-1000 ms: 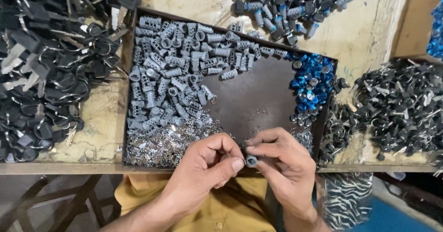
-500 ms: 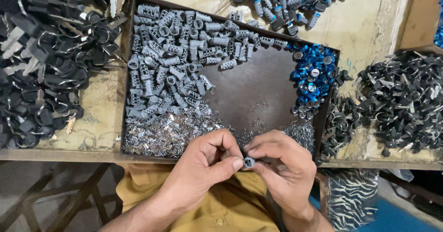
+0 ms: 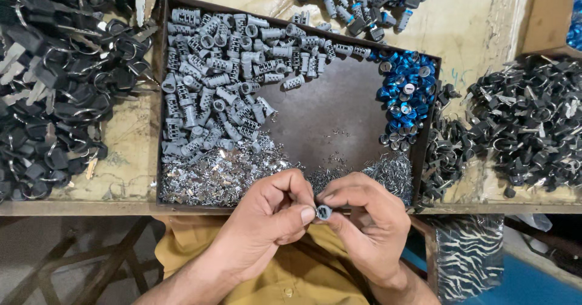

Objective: The person sits at a workbench with a tray of small lock components, including gray plastic lock bodies, blue caps, and small metal pins. They pick up a small metal part, work it between the fingers of both hands, and place it with the appropriate pile, repeating this one part at a time and occasionally reaching into surrounding piles of black lock parts.

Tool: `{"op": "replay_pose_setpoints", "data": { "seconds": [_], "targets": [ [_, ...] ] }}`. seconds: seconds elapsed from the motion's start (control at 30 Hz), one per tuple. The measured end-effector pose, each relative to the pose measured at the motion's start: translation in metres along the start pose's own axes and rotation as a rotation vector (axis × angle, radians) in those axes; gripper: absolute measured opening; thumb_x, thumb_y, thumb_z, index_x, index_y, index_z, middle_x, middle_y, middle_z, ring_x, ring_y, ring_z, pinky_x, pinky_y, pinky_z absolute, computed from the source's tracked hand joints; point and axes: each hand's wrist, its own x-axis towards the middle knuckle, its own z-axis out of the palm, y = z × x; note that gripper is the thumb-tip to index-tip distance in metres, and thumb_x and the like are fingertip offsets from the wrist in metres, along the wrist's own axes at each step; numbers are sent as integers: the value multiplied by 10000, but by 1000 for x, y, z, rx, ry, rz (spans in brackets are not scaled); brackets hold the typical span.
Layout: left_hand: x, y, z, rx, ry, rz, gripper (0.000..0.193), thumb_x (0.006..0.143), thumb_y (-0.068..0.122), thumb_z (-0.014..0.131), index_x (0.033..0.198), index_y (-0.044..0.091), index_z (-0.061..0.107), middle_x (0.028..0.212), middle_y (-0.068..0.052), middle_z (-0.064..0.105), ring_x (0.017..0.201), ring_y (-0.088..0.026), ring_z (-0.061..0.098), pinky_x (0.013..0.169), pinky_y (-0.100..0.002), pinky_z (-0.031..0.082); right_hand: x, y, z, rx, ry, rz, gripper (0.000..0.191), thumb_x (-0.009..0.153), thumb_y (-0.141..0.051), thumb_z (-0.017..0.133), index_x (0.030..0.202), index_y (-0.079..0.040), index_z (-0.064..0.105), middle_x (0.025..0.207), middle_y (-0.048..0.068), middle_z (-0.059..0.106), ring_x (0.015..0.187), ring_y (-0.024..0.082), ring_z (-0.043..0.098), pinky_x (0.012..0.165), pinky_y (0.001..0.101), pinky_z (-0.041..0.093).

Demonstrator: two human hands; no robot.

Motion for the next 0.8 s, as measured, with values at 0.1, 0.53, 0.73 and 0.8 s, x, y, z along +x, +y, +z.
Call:
{"op": "replay_pose_setpoints", "data": {
  "seconds": [0.1, 0.53, 0.73, 0.8],
  "targets": [
    [-1, 0, 0, 6, -2, 19, 128, 931, 7, 667, 881, 42, 553, 769, 28, 491, 562, -27, 347, 489, -216, 241, 0, 0, 1, -38, -7, -2, 188, 848, 54, 770, 1013, 27, 684, 1035, 153, 712, 909, 183, 694, 781, 274, 563],
    [0, 4, -4, 294, 54, 65, 132, 874, -13, 688, 845, 55, 580, 760, 58, 480, 689, -30, 402, 605, -227, 325, 8, -2, 1, -94, -37, -60, 267, 769, 118, 770, 997, 11, 684, 1001, 144, 714, 891, 192, 713, 757, 271, 580],
    [-2, 10, -3, 286, 25, 2, 141, 843, -35, 694, 842, 54, 584, 772, 49, 509, 710, -37, 436, 647, -225, 362, 11, -8, 0, -178, -65, -102, 261, 764, 118, 779, 976, -1, 684, 977, 126, 726, 843, 171, 726, 695, 251, 588],
    [-1, 10, -2, 262, 22, -13, 144, 831, -37, 694, 841, 54, 583, 778, 46, 523, 714, -39, 447, 653, -224, 365, 12, -10, 0, -156, -66, -77, 261, 761, 121, 781, 973, 4, 684, 972, 131, 722, 832, 169, 721, 683, 246, 588]
  ]
}}
